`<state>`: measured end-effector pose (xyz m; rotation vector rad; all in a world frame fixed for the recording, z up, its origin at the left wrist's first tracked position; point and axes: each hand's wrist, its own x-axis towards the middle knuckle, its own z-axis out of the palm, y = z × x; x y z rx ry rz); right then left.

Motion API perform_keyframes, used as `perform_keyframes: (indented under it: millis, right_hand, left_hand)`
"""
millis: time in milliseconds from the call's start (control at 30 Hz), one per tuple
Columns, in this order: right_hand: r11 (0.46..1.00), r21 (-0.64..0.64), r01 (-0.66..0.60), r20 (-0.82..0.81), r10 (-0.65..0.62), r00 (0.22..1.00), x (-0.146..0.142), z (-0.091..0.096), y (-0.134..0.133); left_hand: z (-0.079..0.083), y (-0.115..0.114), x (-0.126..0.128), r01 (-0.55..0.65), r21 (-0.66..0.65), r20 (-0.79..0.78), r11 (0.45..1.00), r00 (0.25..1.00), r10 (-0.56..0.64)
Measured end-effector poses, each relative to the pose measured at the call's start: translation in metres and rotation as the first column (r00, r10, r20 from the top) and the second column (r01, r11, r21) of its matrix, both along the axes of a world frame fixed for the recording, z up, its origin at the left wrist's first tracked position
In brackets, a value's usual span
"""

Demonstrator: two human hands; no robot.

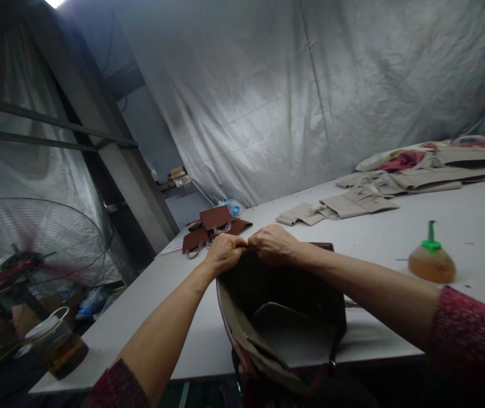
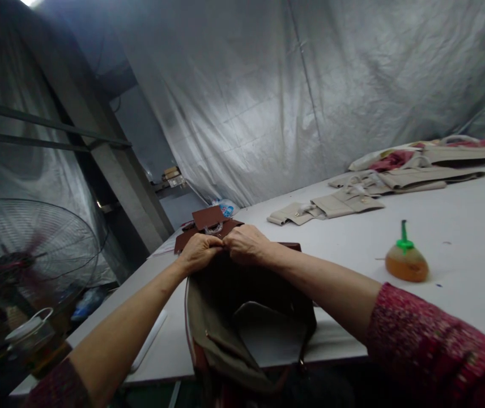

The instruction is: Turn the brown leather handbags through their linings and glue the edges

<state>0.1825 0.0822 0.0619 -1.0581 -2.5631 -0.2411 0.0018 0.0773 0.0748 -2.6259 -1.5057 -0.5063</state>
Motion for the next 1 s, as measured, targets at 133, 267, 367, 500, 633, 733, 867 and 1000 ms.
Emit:
perform_keyframes:
  millis: [133,267,367,500,633,733,867,1000]
  right_hand:
    - [0.997,-0.047,-0.059,0.006,0.06,0.998,0.006,0.009,0.0]
    - [0.991,-0.02,-0.129,-0.018,0.129,0.992,0.025,0.016,-0.001]
    - [0.996,-0.032,-0.078,-0.015,0.078,0.997,0.032,0.012,-0.003]
    - [0.994,-0.069,0.078,-0.02,-0.08,0.997,0.024,0.004,-0.008]
    - [0.991,-0.031,0.128,-0.019,-0.129,0.991,0.01,-0.002,-0.006]
    - [0.991,-0.035,0.13,-0.02,-0.131,0.991,0.007,-0.002,-0.002]
    - [0.994,-0.08,0.078,0.024,-0.076,0.997,0.023,0.007,-0.011]
    - [0.981,-0.094,0.171,0.033,-0.169,0.985,0.053,0.007,-0.034]
  left_hand:
    - [0.001,-0.001,-0.005,0.011,-0.038,0.038,0.999,0.999,-0.009]
    - [0.001,-0.005,-0.007,0.084,-0.11,0.119,0.99,0.99,-0.07]
    - [0.0,-0.003,-0.004,0.121,-0.102,0.148,0.987,0.983,-0.105]
    - [0.0,0.004,0.003,0.112,-0.013,0.039,0.994,0.993,-0.111]
    - [0.0,0.008,0.005,0.088,0.043,-0.042,0.995,0.995,-0.087]
    - [0.001,0.008,0.005,0.067,0.012,-0.015,0.998,0.998,-0.066]
    - [0.005,-0.003,0.003,0.092,-0.173,0.188,0.981,0.98,-0.059]
    - [0.002,-0.045,-0.006,0.162,-0.081,0.437,0.984,0.893,-0.111]
